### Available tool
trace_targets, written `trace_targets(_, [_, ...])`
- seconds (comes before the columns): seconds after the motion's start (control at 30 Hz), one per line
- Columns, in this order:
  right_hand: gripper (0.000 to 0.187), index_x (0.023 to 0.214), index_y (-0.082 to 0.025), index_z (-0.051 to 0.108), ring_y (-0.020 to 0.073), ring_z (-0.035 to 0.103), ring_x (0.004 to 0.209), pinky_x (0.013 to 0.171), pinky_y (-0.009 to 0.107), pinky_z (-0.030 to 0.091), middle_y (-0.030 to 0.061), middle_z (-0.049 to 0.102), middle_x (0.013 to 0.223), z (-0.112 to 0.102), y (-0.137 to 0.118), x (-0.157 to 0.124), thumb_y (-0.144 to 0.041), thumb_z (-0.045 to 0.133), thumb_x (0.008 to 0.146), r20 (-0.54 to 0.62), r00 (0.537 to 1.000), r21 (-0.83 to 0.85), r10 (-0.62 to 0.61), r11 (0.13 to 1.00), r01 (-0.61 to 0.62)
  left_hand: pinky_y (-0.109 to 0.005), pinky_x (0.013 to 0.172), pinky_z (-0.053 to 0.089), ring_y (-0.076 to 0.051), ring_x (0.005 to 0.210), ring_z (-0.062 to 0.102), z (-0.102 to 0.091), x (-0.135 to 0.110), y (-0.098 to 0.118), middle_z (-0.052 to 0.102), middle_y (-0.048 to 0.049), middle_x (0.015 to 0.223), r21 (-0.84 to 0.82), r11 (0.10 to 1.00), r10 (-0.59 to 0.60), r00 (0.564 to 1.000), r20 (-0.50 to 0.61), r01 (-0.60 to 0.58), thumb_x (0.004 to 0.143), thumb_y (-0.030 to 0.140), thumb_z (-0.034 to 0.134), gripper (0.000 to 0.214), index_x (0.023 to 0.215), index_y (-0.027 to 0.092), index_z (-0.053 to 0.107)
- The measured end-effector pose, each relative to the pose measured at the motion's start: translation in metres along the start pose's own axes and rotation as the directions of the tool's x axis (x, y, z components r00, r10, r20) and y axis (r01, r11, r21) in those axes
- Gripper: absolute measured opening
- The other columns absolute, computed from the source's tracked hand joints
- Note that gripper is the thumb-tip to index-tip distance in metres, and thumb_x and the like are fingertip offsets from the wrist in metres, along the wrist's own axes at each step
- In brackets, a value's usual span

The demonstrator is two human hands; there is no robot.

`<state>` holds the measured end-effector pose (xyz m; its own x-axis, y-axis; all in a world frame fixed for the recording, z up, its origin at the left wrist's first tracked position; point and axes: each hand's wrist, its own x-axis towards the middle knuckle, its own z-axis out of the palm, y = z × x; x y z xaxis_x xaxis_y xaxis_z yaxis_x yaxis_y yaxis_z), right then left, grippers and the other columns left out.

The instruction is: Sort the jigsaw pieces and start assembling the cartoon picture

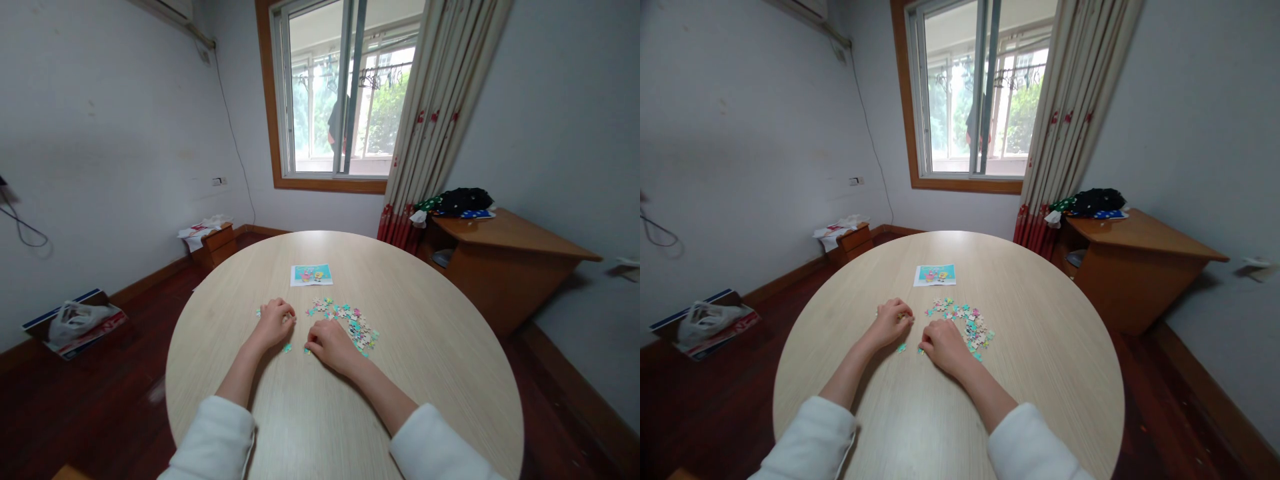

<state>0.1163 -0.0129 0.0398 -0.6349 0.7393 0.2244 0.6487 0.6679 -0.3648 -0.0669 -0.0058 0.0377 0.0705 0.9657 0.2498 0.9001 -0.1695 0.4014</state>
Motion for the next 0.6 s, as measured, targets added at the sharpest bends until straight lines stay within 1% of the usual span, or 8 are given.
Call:
trace_targets(0.07, [0.009, 0.075, -0.017, 0.067, 0.0165, 0.058, 0.082, 0.076, 0.028, 0.037, 0.003, 0.066, 0.079, -0.001, -0.001, 0.0, -0.025, 0.065, 0.079, -0.017, 1.0, 0.007, 0.004, 1.0, -0.003, -0.038, 0.084, 0.031, -0.023, 0.1, 0.049, 0.002, -0.002, 0.004, 0.061, -0.0076, 0.106, -0.011, 0.995, 0.099, 0.994, 0.034, -0.099, 0.079, 0.019, 0.047, 0.025, 0.092, 0.022, 0.068])
trace_targets(0.17, [0.011, 0.072, -0.017, 0.066, 0.0156, 0.057, 0.078, 0.075, 0.027, 0.037, 0.0029, 0.065, 0.077, -0.001, -0.002, 0.001, -0.023, 0.062, 0.08, -0.055, 0.998, -0.002, 0.008, 1.0, -0.008, -0.039, 0.085, 0.031, -0.024, 0.103, 0.045, 0.006, -0.003, 0.01, 0.057, -0.0046, 0.122, -0.014, 0.982, 0.188, 0.977, 0.096, -0.188, 0.077, 0.014, 0.046, 0.038, 0.107, 0.027, 0.064])
trace_targets(0.2, [0.013, 0.072, -0.016, 0.065, 0.0153, 0.057, 0.077, 0.075, 0.027, 0.036, 0.0029, 0.064, 0.076, -0.002, -0.001, 0.001, -0.023, 0.06, 0.081, -0.076, 0.997, -0.011, 0.019, 1.0, -0.02, -0.04, 0.085, 0.03, -0.024, 0.102, 0.045, 0.008, -0.003, 0.011, 0.056, -0.0034, 0.125, -0.018, 0.978, 0.206, 0.971, 0.119, -0.206, 0.077, 0.014, 0.046, 0.04, 0.109, 0.029, 0.063])
trace_targets(0.27, [0.014, 0.073, -0.016, 0.065, 0.0153, 0.056, 0.077, 0.076, 0.028, 0.036, 0.0033, 0.064, 0.077, -0.003, 0.003, 0.002, -0.023, 0.058, 0.083, -0.129, 0.99, -0.034, 0.057, 0.998, -0.062, -0.04, 0.084, 0.03, -0.024, 0.097, 0.046, 0.009, -0.003, 0.013, 0.058, -0.0022, 0.124, -0.023, 0.976, 0.219, 0.964, 0.15, -0.218, 0.08, 0.016, 0.044, 0.037, 0.107, 0.03, 0.065])
trace_targets(0.37, [0.012, 0.077, -0.016, 0.065, 0.017, 0.056, 0.082, 0.076, 0.028, 0.035, 0.0051, 0.065, 0.083, -0.007, 0.014, 0.003, -0.022, 0.056, 0.084, -0.179, 0.973, -0.072, 0.148, 0.984, -0.163, -0.04, 0.082, 0.029, -0.024, 0.094, 0.047, 0.009, -0.001, 0.012, 0.062, -0.0031, 0.117, 0.011, 0.986, 0.164, 0.975, 0.146, -0.168, 0.085, 0.02, 0.039, 0.033, 0.098, 0.029, 0.068])
trace_targets(0.47, [0.013, 0.084, -0.017, 0.066, 0.019, 0.056, 0.089, 0.078, 0.029, 0.034, 0.0064, 0.065, 0.089, -0.011, 0.025, 0.003, -0.019, 0.053, 0.085, -0.168, 0.954, -0.102, 0.247, 0.959, -0.266, -0.04, 0.081, 0.029, -0.026, 0.097, 0.047, 0.007, 0.001, 0.008, 0.064, -0.0059, 0.114, 0.081, 0.996, 0.037, 0.996, 0.083, -0.044, 0.085, 0.021, 0.038, 0.032, 0.093, 0.025, 0.069])
trace_targets(0.53, [0.015, 0.09, -0.017, 0.067, 0.0208, 0.055, 0.093, 0.081, 0.031, 0.034, 0.0076, 0.065, 0.094, -0.012, 0.031, 0.003, -0.019, 0.052, 0.085, -0.152, 0.948, -0.12, 0.281, 0.946, -0.3, -0.04, 0.079, 0.029, -0.027, 0.097, 0.047, 0.007, 0.003, 0.004, 0.064, -0.007, 0.113, 0.119, 0.992, -0.042, 0.998, 0.043, 0.037, 0.085, 0.02, 0.037, 0.032, 0.088, 0.023, 0.068])
trace_targets(0.6, [0.018, 0.096, -0.017, 0.066, 0.022, 0.055, 0.096, 0.082, 0.032, 0.034, 0.0088, 0.064, 0.098, -0.01, 0.035, 0.002, -0.019, 0.053, 0.085, -0.139, 0.946, -0.136, 0.293, 0.94, -0.312, -0.039, 0.078, 0.028, -0.027, 0.097, 0.047, 0.007, 0.004, 0.002, 0.064, -0.0075, 0.112, 0.143, 0.986, -0.087, 0.996, 0.023, 0.083, 0.086, 0.02, 0.036, 0.032, 0.082, 0.021, 0.068])
